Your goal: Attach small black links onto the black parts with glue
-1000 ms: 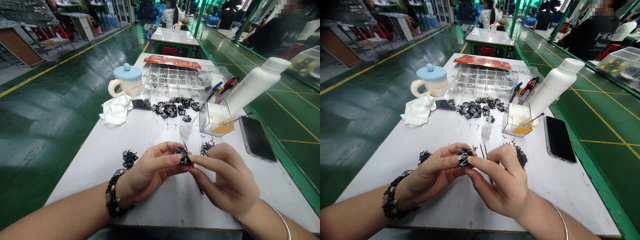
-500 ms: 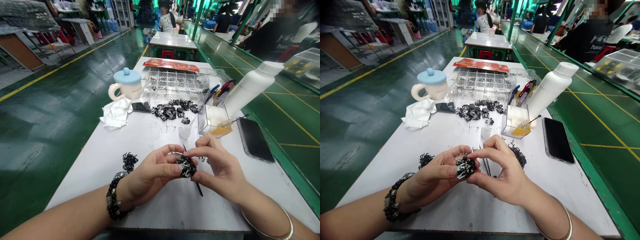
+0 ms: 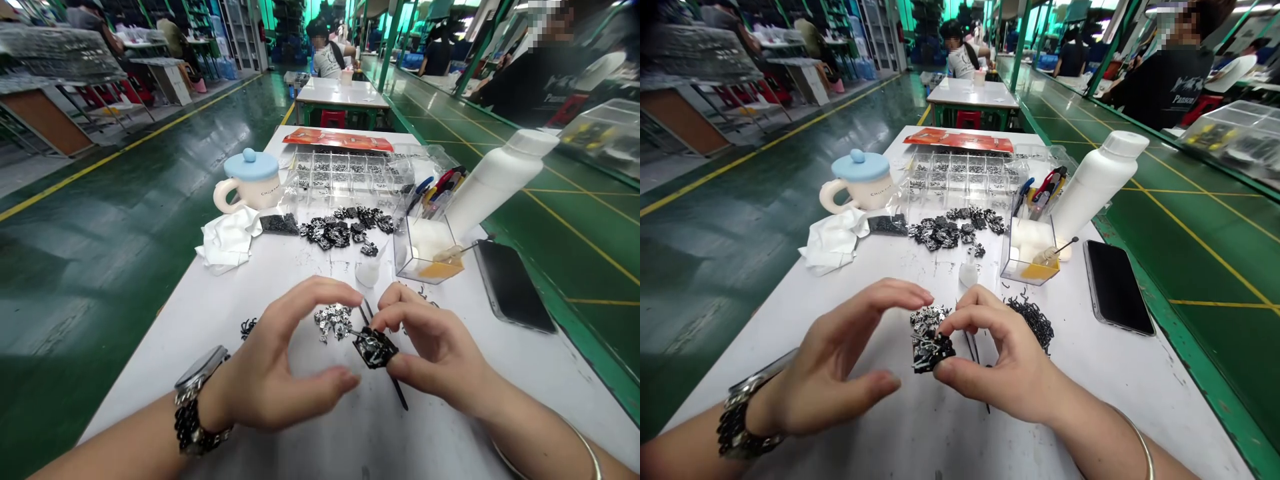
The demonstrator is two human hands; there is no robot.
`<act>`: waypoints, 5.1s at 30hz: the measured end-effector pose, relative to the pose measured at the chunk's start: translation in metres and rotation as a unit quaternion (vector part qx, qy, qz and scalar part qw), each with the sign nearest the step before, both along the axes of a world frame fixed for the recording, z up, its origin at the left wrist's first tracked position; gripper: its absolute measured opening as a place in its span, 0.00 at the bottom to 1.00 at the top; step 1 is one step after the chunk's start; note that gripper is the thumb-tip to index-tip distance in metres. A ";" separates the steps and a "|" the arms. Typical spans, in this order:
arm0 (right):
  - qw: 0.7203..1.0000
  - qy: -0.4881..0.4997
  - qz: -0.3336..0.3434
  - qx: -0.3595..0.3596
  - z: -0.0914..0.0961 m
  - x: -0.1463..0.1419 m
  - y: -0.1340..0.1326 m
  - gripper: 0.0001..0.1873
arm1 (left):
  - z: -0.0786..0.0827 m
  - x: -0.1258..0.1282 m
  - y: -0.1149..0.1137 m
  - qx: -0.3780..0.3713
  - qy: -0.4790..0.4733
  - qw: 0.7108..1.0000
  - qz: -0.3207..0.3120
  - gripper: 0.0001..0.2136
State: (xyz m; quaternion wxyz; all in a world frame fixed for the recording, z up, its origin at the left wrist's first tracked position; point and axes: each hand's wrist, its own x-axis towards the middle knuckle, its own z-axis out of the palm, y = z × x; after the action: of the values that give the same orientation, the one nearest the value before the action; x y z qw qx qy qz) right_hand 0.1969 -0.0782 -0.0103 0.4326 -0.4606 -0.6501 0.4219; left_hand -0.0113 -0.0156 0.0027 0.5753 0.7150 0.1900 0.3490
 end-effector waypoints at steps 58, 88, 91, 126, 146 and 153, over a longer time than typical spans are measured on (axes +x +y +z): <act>0.997 -0.076 0.002 -0.010 0.007 -0.008 -0.002 0.10 | -0.007 0.008 -0.014 -0.254 0.117 0.960 0.004 0.07; 0.986 -0.053 -0.049 -0.153 0.001 -0.004 0.005 0.11 | -0.006 0.011 -0.008 -0.413 0.096 0.905 -0.020 0.04; 0.988 -0.040 -0.093 -0.120 -0.002 -0.004 0.007 0.11 | -0.004 0.012 -0.009 -0.417 0.088 0.904 -0.016 0.04; 0.951 -0.163 -0.190 0.183 -0.022 -0.048 -0.012 0.20 | -0.014 0.019 -0.024 -0.456 -0.053 0.883 0.102 0.07; 0.973 -0.121 -0.150 0.124 -0.019 -0.043 -0.014 0.20 | -0.009 0.018 -0.020 -0.479 -0.070 0.874 0.051 0.06; 0.942 -0.212 -0.119 0.231 0.001 -0.002 0.000 0.13 | -0.003 0.017 -0.013 -0.502 -0.050 0.859 0.092 0.06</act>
State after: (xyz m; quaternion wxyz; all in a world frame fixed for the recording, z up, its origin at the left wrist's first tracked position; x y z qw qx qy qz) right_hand 0.1952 -0.0782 -0.0097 0.4264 -0.5010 -0.7468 0.0974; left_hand 0.0053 -0.0291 -0.0002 0.8298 0.2904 0.3758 0.2931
